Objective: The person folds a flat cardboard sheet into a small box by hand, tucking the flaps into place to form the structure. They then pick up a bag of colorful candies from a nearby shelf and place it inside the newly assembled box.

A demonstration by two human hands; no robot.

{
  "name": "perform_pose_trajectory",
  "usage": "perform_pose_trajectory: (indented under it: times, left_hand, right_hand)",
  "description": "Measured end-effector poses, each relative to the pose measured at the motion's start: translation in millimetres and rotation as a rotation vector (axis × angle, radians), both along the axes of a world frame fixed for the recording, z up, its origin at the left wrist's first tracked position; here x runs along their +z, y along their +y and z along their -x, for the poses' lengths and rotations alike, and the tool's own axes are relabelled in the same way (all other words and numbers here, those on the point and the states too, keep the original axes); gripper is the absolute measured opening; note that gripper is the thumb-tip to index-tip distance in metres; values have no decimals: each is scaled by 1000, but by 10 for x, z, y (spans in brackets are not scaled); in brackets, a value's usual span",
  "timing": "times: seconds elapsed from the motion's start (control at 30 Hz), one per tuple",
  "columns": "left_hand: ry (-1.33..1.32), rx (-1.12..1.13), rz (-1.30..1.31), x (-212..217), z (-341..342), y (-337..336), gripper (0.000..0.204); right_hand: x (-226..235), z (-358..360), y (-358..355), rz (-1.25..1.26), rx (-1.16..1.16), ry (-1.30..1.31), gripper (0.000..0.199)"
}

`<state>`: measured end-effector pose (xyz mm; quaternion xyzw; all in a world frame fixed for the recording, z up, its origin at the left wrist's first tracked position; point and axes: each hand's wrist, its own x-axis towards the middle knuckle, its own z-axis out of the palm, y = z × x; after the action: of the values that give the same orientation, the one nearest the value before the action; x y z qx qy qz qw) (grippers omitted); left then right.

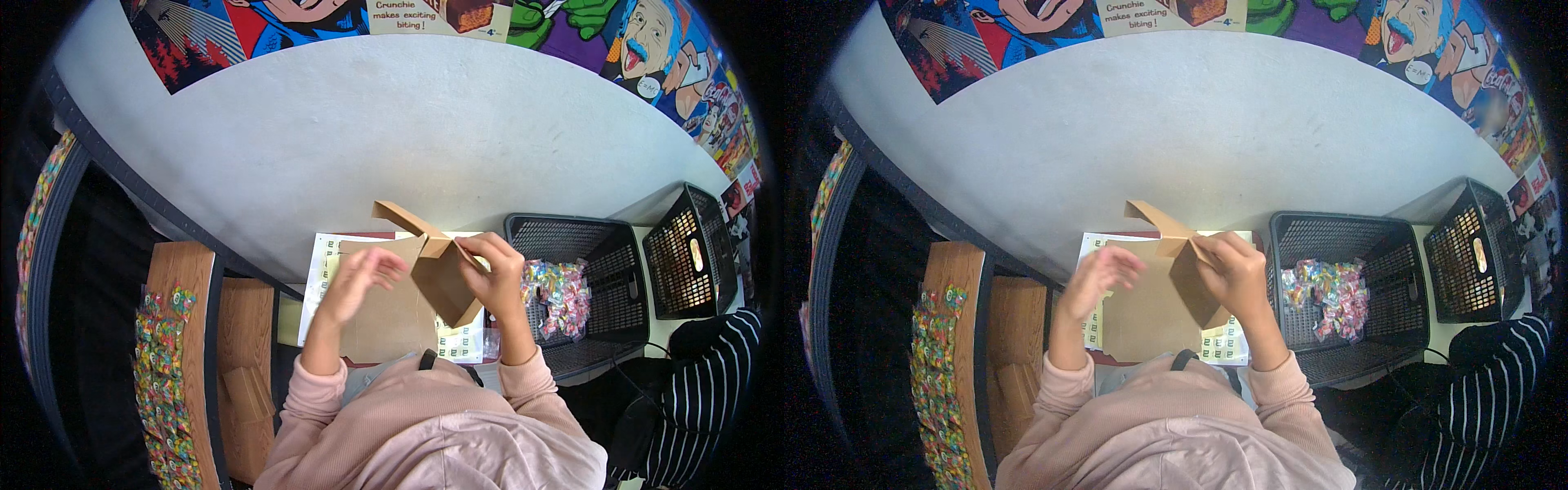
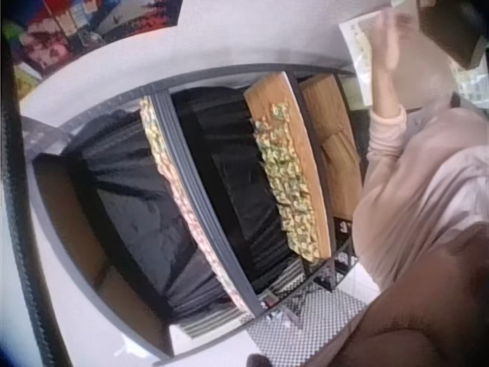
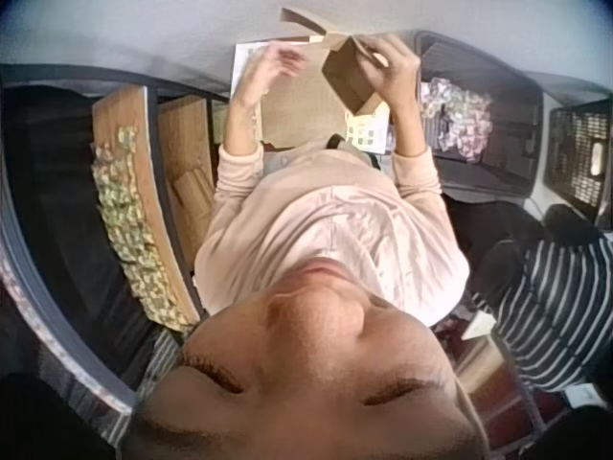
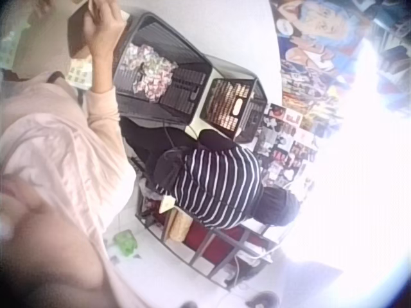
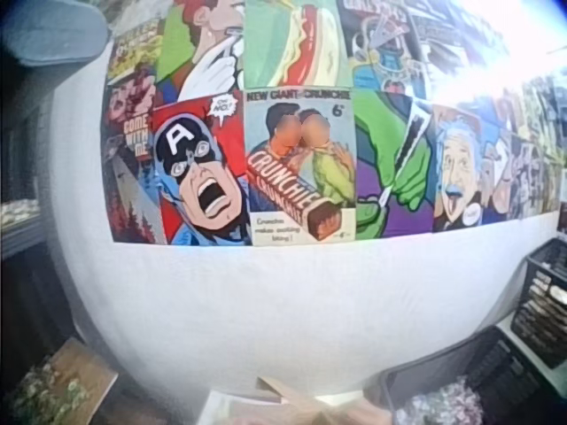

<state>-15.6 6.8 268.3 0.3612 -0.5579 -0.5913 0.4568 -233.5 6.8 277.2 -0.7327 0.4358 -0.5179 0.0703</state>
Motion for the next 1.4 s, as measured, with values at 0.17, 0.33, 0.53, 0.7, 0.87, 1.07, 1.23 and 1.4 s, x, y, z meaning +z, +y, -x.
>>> perform_pose_trajectory:
  times: [0.17,0.33,0.53,0.7,0.87,1.07,1.23,1.4]
  left_hand:
    - [329,-178,-313,-196,259,-84,43]
    - [443,-299,-452,-38,368,0,23]
    - [546,-160,-360,28,351,62,12]
    - [317,-3,-168,-2,266,117,16]
    - [211,-4,-150,92,170,128,18]
    - [271,73,-102,134,226,107,22]
    - [384,106,-13,80,280,49,20]
    - [439,222,116,44,345,-85,20]
  right_hand:
    - [30,-14,31,391,-36,283,25]
    - [68,-16,68,456,-61,323,26]
    - [59,-106,134,336,88,212,29]
    - [-12,-78,128,226,156,184,32]
    - [54,-161,104,251,116,153,31]
    - [89,-268,64,330,65,155,30]
    - [181,-395,43,237,67,-43,22]
    - [281,-458,-26,-54,178,-220,10]
